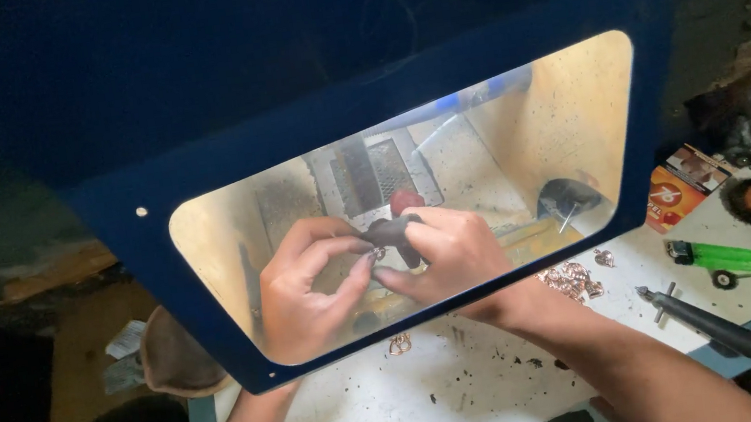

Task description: Polishing a small metal jewelry component by holding and rotating it against a motorized polishing spindle inside a protective enclosure.

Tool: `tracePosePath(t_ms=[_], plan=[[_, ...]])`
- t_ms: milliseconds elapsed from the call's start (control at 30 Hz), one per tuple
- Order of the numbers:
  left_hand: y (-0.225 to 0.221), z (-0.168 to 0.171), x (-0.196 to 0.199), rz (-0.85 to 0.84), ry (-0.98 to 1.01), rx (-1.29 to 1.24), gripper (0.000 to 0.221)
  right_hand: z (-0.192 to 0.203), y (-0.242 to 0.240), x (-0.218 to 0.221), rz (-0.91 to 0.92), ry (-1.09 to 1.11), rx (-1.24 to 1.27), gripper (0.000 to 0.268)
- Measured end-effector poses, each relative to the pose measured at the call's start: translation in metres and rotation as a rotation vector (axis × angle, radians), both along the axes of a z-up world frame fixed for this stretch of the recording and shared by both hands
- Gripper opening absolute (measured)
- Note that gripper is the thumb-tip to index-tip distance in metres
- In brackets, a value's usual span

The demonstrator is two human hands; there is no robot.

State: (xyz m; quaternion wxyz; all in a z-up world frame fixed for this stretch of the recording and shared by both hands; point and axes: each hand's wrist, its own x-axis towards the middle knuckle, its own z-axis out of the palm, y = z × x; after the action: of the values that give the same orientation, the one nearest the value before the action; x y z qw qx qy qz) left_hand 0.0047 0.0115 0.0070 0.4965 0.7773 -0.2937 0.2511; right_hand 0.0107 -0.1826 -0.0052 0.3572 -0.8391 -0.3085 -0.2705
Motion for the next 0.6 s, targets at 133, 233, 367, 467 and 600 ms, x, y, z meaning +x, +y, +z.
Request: tracePosePath(t_ms=[133,233,367,467,600], plan=[[-0.003,0.004,-0.002,0.030,0.003,0.014,0.004,0.005,-0.001,-0.003,-0.025,-0.064,-0.048,0.037],[-0.003,0.003,-0.002,0.078,0.025,0.018,0.003,0.008,-0.001,-0.005,0.019,-0.043,-0.086,0.032],[-0.005,0.003,-0.005,0.118,0.016,0.031,0.005,-0.007,-0.002,-0.001,0.050,0.115,0.045,0.034],[-0.007,-0.001,-0.006,0.132,0.011,0.016,0.005,-0.012,0.001,-0.001,0.101,0.340,0.291,0.030],[-0.010,-0.002,-0.009,0.146,0.106,-0.030,0.009,-0.011,0.010,-0.008,0.077,0.768,0.631,0.026]])
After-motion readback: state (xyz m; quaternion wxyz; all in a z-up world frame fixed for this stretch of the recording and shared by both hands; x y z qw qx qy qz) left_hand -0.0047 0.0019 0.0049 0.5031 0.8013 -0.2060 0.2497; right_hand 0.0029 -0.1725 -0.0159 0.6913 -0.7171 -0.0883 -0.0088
